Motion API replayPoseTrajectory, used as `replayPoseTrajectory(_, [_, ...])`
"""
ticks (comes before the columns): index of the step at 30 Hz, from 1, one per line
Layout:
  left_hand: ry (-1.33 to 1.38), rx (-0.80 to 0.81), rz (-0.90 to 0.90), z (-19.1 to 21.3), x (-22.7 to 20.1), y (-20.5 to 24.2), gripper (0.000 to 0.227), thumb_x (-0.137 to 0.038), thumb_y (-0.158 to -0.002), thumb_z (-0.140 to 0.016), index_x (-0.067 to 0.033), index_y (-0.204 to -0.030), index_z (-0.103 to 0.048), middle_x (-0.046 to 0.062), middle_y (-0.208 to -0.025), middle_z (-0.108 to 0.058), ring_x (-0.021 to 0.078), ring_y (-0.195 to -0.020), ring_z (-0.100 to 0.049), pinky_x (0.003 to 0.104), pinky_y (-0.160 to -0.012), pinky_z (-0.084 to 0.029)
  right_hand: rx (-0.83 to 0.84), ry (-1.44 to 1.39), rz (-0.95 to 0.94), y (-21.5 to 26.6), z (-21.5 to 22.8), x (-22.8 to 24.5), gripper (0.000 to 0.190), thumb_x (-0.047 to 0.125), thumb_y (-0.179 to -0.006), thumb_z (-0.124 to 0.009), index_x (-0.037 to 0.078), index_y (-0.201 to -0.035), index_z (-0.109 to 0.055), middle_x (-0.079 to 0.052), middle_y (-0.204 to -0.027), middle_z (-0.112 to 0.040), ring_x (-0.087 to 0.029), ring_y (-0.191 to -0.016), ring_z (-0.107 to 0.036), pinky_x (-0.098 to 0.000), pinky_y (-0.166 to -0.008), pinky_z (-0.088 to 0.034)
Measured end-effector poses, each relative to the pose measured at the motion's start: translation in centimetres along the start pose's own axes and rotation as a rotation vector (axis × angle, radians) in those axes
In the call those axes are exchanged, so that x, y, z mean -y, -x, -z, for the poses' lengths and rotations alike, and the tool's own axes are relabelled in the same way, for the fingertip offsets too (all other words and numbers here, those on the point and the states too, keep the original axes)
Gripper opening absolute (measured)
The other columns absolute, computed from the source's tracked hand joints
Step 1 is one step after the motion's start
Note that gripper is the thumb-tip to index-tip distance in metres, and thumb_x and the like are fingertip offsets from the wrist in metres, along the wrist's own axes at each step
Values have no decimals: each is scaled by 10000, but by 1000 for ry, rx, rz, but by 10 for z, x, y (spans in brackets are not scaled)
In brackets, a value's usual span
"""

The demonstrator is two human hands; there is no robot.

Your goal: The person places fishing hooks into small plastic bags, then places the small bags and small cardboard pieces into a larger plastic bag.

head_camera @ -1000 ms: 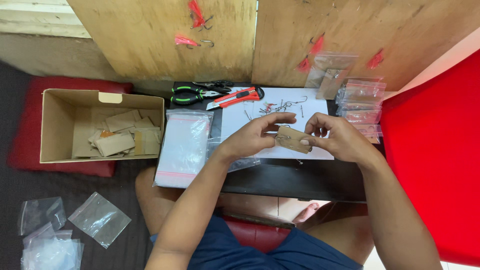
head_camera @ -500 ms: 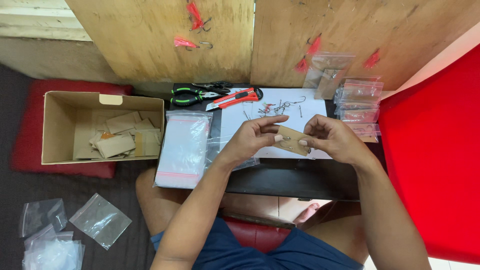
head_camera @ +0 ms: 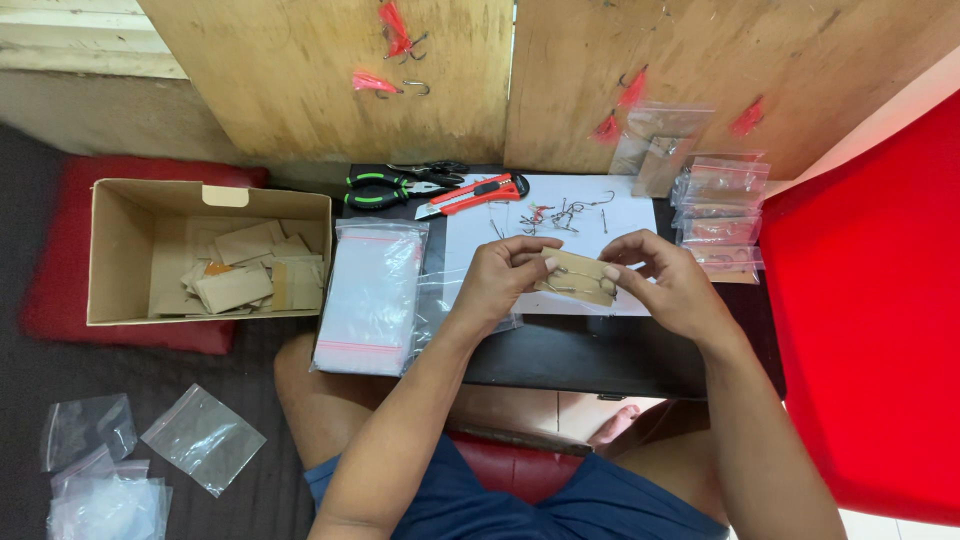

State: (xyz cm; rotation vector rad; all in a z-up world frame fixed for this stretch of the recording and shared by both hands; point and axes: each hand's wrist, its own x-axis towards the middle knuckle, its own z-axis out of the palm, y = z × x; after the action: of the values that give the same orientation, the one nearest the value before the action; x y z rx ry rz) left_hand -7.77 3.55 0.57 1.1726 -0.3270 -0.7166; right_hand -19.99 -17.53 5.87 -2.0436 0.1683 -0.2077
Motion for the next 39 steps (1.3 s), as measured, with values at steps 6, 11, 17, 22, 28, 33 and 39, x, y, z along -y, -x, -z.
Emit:
replayPoseTrajectory(6, [-5,-52,-6,3,-3,-2,323,-36,-873,-755,8,-1192,-720,177,-964,-769,176,-824,-752,249,-705,-652,-118,316,424,35,-9,22,396,273,-771,-880,133,-1115,-740,-120,-1387,-595,-368,-1297,-557,-448,-1057,-480])
replayPoseTrajectory(11, [-9,-72,-4,-1,-9,-1,318,-39,-873,-757,7,-1186,-725,175,-963,-770,187,-832,-754,259,-710,-655,-205,516,542,36,-17,26,145,173,-852,-810,176,-988,-759,-69,-1330,-631,-353,-1276,-571,-480,-1067,-465])
replayPoseTrajectory(17, [1,-88,-28,3,-3,-2,302,-32,-874,-760,0,-1173,-733,164,-953,-771,170,-826,-749,258,-704,-656,-248,472,523,31,-18,35,78,136,-890,-786,172,-957,-765,-32,-1159,-694,-298,-1091,-649,-420,-932,-524])
replayPoseTrajectory(22, [22,-80,-27,2,-5,5,302,-28,-875,-756,-2,-1175,-732,146,-958,-772,153,-839,-744,254,-718,-656,-296,337,384,23,-18,30,63,92,-902,-792,137,-945,-777,-33,-849,-709,-245,-787,-676,-358,-729,-563])
replayPoseTrajectory(28, [30,-58,-46,3,-9,11,300,-51,-882,-771,-11,-1177,-735,153,-961,-772,169,-850,-749,269,-735,-662,-344,198,205,19,-22,0,80,104,-885,-826,134,-952,-793,-23,-696,-660,-150,-649,-595,-296,-656,-514])
replayPoseTrajectory(33, [9,-41,-74,2,0,10,279,-44,-901,-754,-6,-1177,-735,148,-957,-766,150,-852,-736,270,-744,-656,-415,-26,25,20,-26,-18,99,35,-876,-822,45,-968,-786,-89,-634,-652,-124,-563,-613,-244,-578,-499])
replayPoseTrajectory(39, [-67,-23,-102,2,-6,15,263,-33,-905,-751,-8,-1166,-741,184,-969,-760,157,-862,-720,298,-754,-654,-396,-70,-32,23,-26,-13,115,17,-859,-826,7,-962,-776,-131,-662,-682,-149,-564,-623,-279,-574,-507])
